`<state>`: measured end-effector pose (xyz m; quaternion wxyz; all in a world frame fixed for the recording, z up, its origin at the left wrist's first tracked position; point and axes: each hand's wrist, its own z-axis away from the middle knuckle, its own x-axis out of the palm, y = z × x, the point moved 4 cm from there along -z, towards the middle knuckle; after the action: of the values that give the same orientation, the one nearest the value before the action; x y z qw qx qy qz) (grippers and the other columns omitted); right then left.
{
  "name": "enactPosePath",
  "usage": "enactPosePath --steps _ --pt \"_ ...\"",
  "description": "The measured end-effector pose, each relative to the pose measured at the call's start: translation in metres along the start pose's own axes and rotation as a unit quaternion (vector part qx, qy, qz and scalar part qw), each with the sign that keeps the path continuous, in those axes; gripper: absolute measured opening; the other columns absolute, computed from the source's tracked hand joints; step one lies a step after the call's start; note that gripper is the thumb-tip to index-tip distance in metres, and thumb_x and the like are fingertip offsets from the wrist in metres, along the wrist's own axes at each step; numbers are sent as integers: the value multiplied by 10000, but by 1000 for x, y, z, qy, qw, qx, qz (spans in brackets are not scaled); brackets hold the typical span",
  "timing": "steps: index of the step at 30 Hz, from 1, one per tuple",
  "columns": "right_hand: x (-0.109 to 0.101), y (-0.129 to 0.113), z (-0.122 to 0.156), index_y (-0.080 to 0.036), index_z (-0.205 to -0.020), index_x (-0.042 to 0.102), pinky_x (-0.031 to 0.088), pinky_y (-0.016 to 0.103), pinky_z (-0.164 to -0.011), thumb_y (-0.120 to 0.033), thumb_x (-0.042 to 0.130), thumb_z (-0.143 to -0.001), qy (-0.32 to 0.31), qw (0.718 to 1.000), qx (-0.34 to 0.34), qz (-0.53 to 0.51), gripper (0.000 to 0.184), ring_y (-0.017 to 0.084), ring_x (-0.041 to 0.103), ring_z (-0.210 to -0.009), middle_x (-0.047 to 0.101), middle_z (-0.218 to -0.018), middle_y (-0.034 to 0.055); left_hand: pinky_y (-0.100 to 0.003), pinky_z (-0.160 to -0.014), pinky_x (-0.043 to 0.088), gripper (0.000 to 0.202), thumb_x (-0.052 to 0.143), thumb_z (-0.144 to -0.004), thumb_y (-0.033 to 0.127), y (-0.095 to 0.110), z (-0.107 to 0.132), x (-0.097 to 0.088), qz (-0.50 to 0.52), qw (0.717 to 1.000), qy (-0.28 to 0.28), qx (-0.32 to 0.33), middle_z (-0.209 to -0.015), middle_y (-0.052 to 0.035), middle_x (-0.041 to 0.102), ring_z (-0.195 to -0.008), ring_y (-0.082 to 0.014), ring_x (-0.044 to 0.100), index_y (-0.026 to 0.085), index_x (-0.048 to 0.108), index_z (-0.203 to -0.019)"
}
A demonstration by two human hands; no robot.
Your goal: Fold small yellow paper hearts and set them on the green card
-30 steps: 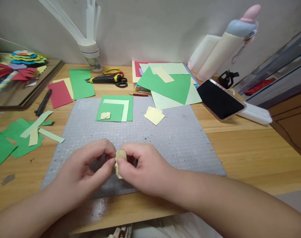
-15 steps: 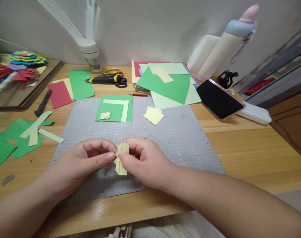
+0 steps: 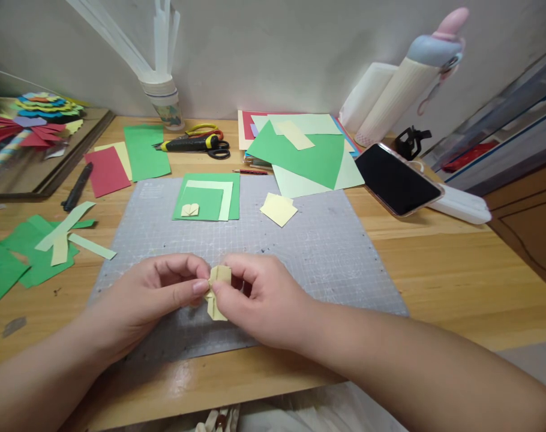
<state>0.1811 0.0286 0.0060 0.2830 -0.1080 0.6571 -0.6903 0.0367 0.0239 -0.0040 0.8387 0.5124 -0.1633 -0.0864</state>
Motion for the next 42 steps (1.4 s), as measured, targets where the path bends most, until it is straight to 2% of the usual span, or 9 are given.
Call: enactPosePath --steps 4,9,13,18,27,32,35,38,42 --pt "1 0 0 -187 -602 422 320 222 -517 -229 499 -838 -6 1000 2 -12 252 86 378 -555 422 -577 -46 -211 -562 356 151 713 -722 274 0 0 0 -5 1000 -8 -4 -602 43 547 -562 -84 448 158 625 -682" --pt "2 1 -3 -180 -661 493 361 210 -514 -261 510 -831 -20 993 34 -113 189 85 429 -560 491 -610 -36 -219 -590 353 151 639 -818 298 1 0 1 3 999 -41 22 -585 49 499 -591 -93 448 168 620 -744" --pt "2 2 -4 -177 -656 514 393 210 -520 -253 525 -807 -31 987 50 -152 170 89 480 -565 539 -618 -27 -224 -596 357 152 623 -828 288 3 1 5 6 998 -60 35 -602 46 487 -603 -97 448 167 582 -745" --pt "4 3 -4 -174 -665 544 409 213 -522 -240 519 -810 -41 984 62 -164 161 90 499 -563 569 -627 -20 -230 -593 361 180 591 -844 312 6 2 7 -9 997 -66 49 -609 41 472 -603 -102 433 170 566 -738" --pt "4 3 -2 -180 -641 487 358 195 -498 -203 530 -829 -42 985 48 -160 195 74 433 -539 472 -580 -55 -205 -591 365 174 549 -862 278 8 4 10 -34 996 -52 64 -656 42 476 -626 -93 422 169 528 -728" --pt "6 6 0 -174 -656 500 357 205 -514 -217 576 -822 -59 983 68 -157 187 80 451 -553 502 -593 -45 -213 -579 343 180 509 -883 278 9 6 10 -91 992 -33 83 -667 46 449 -628 -99 397 180 488 -733" --pt "6 7 0 -175 -671 523 375 205 -515 -234 581 -823 -66 980 71 -176 172 82 468 -549 521 -597 -40 -219 -585 349 184 508 -881 284 9 8 8 -91 992 -24 85 -671 44 449 -635 -106 406 185 487 -727" --pt "7 8 -1 -173 -713 568 403 209 -524 -262 549 -844 -67 975 73 -200 160 87 489 -549 549 -612 -27 -229 -604 365 214 491 -892 319 6 8 7 -73 994 -36 78 -665 39 461 -644 -114 437 187 507 -724" --pt "7 9 -2 -174 -684 553 411 210 -530 -255 555 -835 -79 973 80 -204 171 89 495 -548 541 -588 -28 -234 -613 376 242 479 -902 312 6 7 8 -80 991 -67 79 -648 37 484 -639 -119 462 192 499 -692"
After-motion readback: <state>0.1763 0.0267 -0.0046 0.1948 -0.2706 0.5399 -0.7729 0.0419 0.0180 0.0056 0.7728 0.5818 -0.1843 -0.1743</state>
